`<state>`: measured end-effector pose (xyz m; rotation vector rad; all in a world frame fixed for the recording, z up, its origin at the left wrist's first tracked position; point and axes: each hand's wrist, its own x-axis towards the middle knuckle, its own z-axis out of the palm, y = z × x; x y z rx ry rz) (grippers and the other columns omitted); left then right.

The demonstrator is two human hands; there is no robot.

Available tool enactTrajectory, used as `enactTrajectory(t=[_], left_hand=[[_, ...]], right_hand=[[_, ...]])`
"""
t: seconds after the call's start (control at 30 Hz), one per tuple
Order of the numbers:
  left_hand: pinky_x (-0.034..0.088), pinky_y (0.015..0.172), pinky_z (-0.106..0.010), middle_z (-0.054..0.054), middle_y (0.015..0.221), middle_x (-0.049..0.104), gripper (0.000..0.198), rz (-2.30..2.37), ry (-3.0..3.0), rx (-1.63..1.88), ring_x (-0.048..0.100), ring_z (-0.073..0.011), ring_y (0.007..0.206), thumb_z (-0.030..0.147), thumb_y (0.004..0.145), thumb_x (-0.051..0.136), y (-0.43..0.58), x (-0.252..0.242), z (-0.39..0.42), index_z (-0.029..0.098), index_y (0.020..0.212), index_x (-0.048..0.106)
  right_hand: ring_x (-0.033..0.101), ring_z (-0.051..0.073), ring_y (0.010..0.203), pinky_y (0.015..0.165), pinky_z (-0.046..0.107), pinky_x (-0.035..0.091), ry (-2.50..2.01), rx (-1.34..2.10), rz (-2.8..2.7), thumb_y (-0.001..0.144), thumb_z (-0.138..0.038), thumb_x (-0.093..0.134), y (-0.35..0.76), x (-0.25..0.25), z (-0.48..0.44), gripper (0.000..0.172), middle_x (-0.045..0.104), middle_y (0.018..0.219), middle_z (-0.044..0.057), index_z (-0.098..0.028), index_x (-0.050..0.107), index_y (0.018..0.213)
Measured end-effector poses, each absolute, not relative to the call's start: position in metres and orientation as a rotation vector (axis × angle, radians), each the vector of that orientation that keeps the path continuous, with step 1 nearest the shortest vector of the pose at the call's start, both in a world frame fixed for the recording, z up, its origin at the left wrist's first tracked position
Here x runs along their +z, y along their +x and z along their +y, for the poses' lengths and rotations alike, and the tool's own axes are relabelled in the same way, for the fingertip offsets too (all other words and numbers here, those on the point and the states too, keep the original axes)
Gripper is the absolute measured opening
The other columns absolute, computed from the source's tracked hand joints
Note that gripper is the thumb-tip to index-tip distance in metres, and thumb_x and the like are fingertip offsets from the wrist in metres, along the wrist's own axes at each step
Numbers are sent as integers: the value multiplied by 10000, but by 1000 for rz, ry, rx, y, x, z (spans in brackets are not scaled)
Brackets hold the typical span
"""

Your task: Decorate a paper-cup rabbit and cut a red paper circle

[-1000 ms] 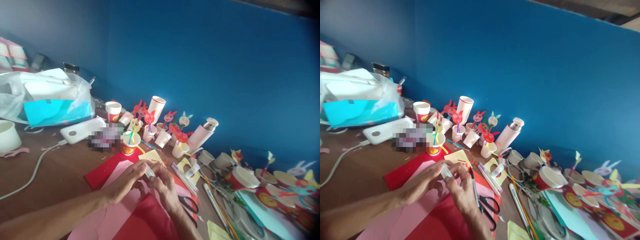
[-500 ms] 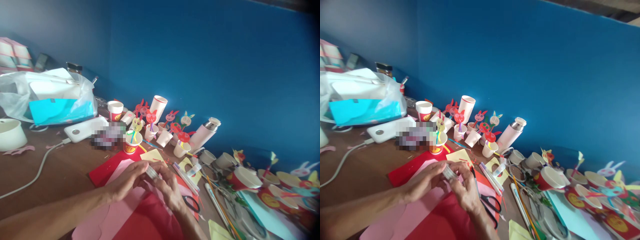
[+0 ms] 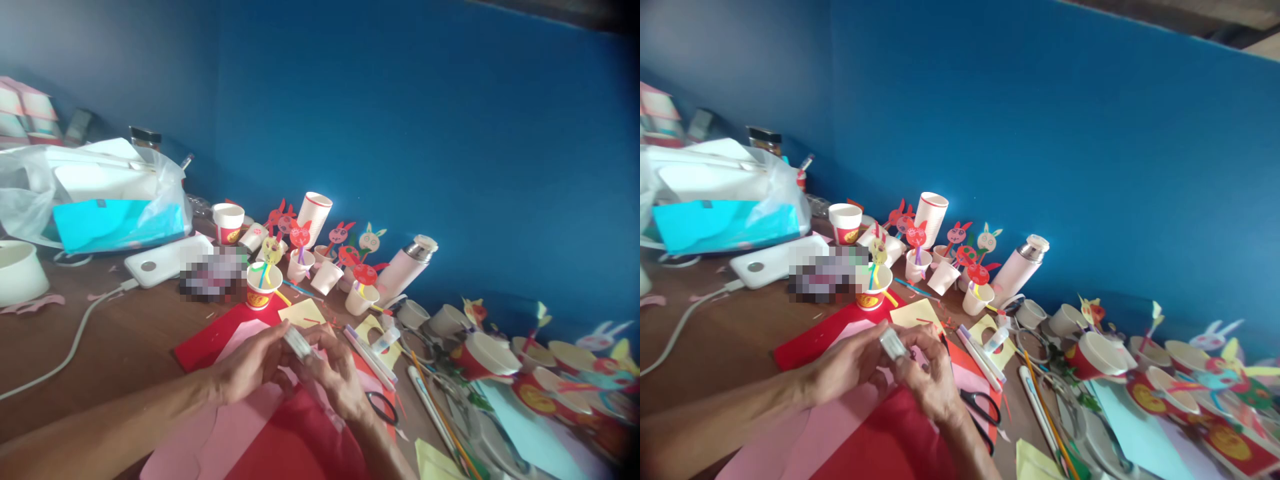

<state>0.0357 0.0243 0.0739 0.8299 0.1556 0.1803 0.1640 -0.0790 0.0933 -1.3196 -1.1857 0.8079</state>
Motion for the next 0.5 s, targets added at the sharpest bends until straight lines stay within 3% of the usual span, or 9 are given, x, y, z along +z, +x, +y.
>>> enactTrajectory(t=[0.13,0.23,0.5], left_hand=[[438,595,-274,-94,941,579,432,217,1096,297,539,-169,751,447,873,475,32,80,21,137,1157,574],[434,628,-262,-62,909,559,389,194,1161,349,537,-149,754,342,846,567,33,81,19,147,1182,557],[457,625,-288,-143,1000,580,439,52,818,325,559,-183,788,386,939,323,36,72,20,117,1178,574]], right_hand=[[511,188,795,753,312,399,-1409,649,-1312,743,-250,563,163,97,-77,79,565,755,15,-193,573,689],[513,169,766,744,295,390,-1410,610,-1331,781,-236,540,163,95,-77,95,570,749,2,-199,576,702],[488,185,837,776,313,406,-1410,772,-1240,764,-295,602,166,93,-82,159,531,906,22,-216,608,902]])
